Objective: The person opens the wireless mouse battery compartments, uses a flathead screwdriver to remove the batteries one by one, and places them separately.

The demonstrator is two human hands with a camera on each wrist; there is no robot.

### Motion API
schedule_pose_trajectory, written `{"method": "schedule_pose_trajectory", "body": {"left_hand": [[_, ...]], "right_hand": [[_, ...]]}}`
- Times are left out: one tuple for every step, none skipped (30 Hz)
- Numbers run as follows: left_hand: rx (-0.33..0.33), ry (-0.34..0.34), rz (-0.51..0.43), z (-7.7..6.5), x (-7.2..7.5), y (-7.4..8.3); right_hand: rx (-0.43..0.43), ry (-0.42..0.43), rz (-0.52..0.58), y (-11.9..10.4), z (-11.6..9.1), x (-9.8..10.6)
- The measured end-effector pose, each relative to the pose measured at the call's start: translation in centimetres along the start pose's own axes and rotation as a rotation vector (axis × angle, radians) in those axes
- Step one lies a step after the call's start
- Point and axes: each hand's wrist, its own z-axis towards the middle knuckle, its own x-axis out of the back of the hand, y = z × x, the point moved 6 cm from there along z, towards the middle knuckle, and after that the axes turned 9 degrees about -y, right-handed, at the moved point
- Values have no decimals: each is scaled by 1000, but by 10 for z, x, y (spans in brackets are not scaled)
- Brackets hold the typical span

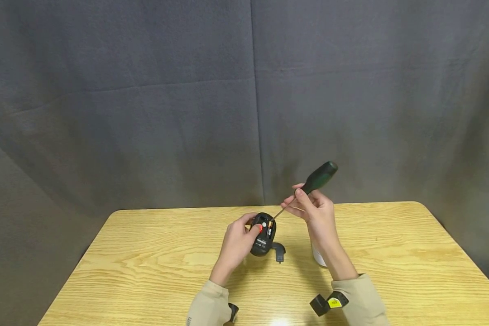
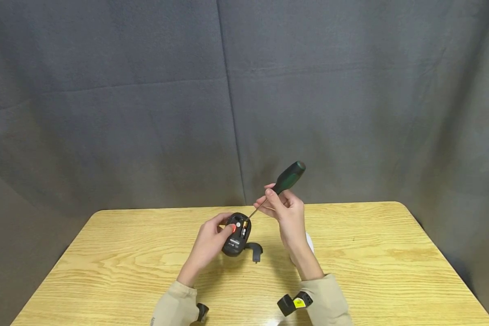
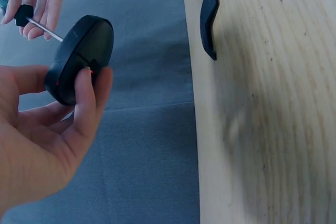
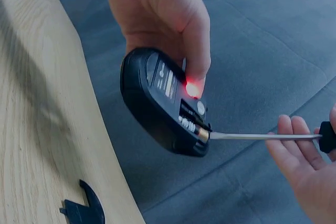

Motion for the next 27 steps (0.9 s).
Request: {"method": "schedule_pose_trajectory", "body": {"left_hand": [[3, 4, 6, 0, 0, 0], [8, 7, 11, 0, 0, -1], [10, 9, 12, 0, 0, -1], [14, 13, 15, 0, 0, -2], [19, 17, 19, 1, 0, -2], [20, 22, 24, 1, -1, -2], [21, 27, 31, 1, -1, -1], [18, 31, 38, 1, -1, -1], [17, 34, 48, 1, -2, -1], [18, 38, 59, 1, -2, 0], [15, 40, 70, 0, -3, 0], [12, 42, 78, 0, -3, 0], [10, 42, 86, 0, -4, 0], [8, 40, 91, 0, -5, 0], [9, 39, 93, 0, -5, 0], [9, 39, 94, 0, -6, 0], [10, 39, 94, 0, -6, 0], [11, 38, 92, 0, -7, 0], [16, 38, 91, 0, -7, -1], [18, 39, 89, 0, -8, -1], [22, 39, 87, 0, -8, -1], [24, 39, 84, 0, -8, -2], [25, 38, 81, 0, -8, -2], [27, 36, 77, 1, -8, -2], [28, 38, 76, 1, -8, -3], [30, 38, 70, 1, -8, -3], [37, 39, 59, 1, -7, -4]], "right_hand": [[-11, 7, 6, 1, 0, 0], [-24, 19, 16, 2, 0, 1], [-37, 30, 30, 3, 0, 1], [-50, 46, 48, 4, 0, 3], [-64, 62, 72, 6, 0, 4], [-77, 78, 98, 7, 0, 6], [-89, 92, 122, 8, 0, 8], [-99, 105, 143, 9, 0, 9], [-109, 114, 163, 10, 0, 11], [-118, 121, 181, 10, 0, 12], [-127, 126, 195, 11, -1, 12], [-136, 129, 204, 11, -1, 13], [-144, 131, 211, 11, -1, 14], [-151, 135, 219, 11, -1, 14], [-160, 137, 227, 11, -1, 15], [-166, 136, 236, 11, -1, 15], [-174, 135, 243, 11, -1, 16], [-181, 134, 249, 11, -1, 17], [-188, 132, 258, 11, -1, 17], [-197, 130, 271, 11, -1, 18], [-206, 124, 286, 11, -1, 19], [-216, 118, 302, 11, -1, 20], [-227, 116, 319, 11, -1, 21], [-239, 118, 341, 11, -1, 22], [-250, 120, 358, 11, -2, 23], [-260, 121, 370, 11, -2, 24], [-267, 121, 368, 11, -2, 25]]}}
